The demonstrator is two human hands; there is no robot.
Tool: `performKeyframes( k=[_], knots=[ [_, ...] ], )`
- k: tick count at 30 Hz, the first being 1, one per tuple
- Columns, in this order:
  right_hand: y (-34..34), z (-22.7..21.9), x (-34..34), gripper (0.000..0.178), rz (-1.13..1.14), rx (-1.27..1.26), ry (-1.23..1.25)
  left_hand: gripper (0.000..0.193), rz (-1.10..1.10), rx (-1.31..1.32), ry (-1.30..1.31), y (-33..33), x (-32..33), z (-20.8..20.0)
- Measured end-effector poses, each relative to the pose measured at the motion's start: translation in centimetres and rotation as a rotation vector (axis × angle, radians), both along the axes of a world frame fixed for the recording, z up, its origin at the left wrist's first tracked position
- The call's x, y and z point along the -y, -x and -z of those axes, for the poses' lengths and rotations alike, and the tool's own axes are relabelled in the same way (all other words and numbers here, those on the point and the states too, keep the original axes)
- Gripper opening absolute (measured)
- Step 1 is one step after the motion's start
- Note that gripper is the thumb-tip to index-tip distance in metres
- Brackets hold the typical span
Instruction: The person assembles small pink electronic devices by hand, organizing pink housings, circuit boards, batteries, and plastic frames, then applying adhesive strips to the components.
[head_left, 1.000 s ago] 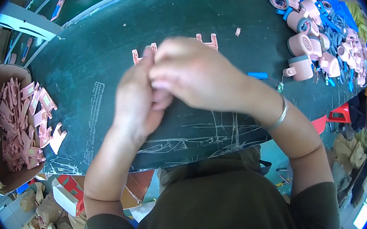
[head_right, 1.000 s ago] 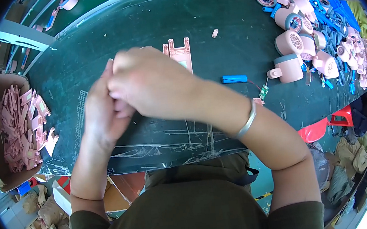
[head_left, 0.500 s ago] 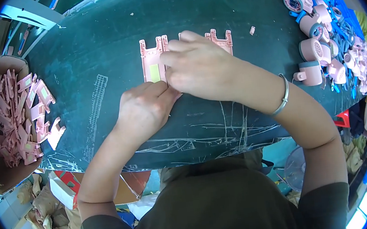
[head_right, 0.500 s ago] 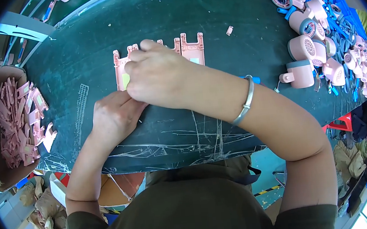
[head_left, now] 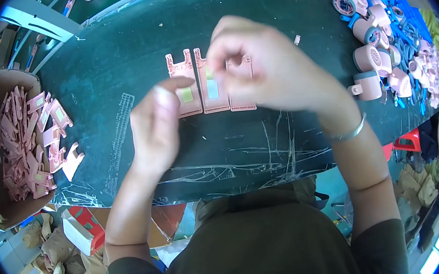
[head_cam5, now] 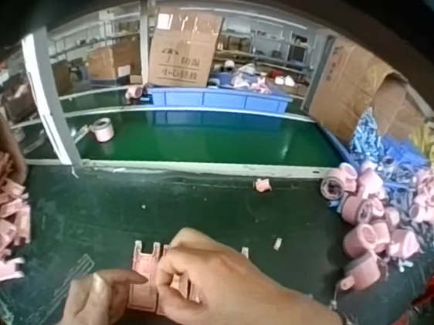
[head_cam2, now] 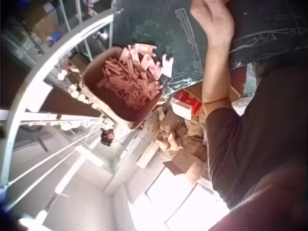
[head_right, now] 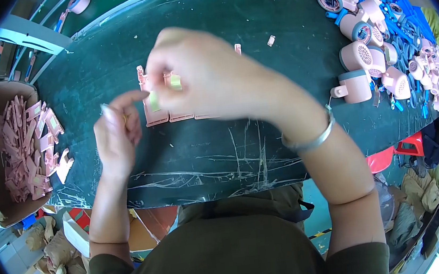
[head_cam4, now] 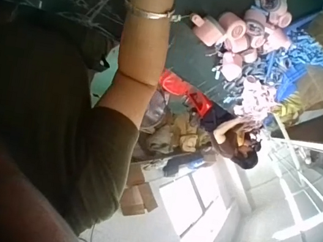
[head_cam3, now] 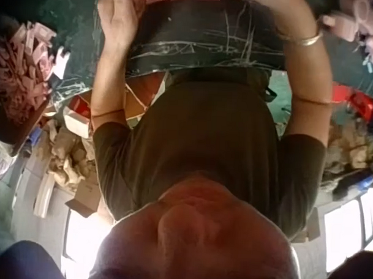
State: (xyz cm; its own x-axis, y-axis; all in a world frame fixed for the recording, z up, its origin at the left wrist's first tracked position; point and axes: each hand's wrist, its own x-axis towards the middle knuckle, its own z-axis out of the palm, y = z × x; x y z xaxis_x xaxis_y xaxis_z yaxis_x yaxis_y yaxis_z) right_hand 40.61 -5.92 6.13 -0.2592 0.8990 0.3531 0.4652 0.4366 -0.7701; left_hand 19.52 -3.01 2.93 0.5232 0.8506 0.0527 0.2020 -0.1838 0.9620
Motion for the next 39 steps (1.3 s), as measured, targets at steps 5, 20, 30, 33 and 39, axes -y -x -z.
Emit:
performKeyframes(
  k=[5,20,30,33,39],
  knots=[
    [0.3,1.3,-0.7,0.016,0.207,0.298,-0.156,0.025,0.115,-0.300,-0.567,-1.7,1.1,-0.1],
    [2.4,0.3,0.6,0.009,0.131,0.104,-0.078,0.042,-0.037,0.099,0.060,-0.9,0.7,-0.7],
    [2.6,2.3,-1.1,0.010,0.093,-0.065,0.034,0.023,-0.152,0.625,0.913,3.9,-0.3,-0.6],
    [2.7,4.1,-1.8,0.007,-0.081,0.469,-0.074,0.024,-0.108,0.470,0.761,4.4,-0.6,0.2],
    [4.3,3.4,-2.8,0.005,-0.183,0.823,-0.187,0.015,0.189,-0.570,-0.817,3.0,-0.1,0.7]
  ],
)
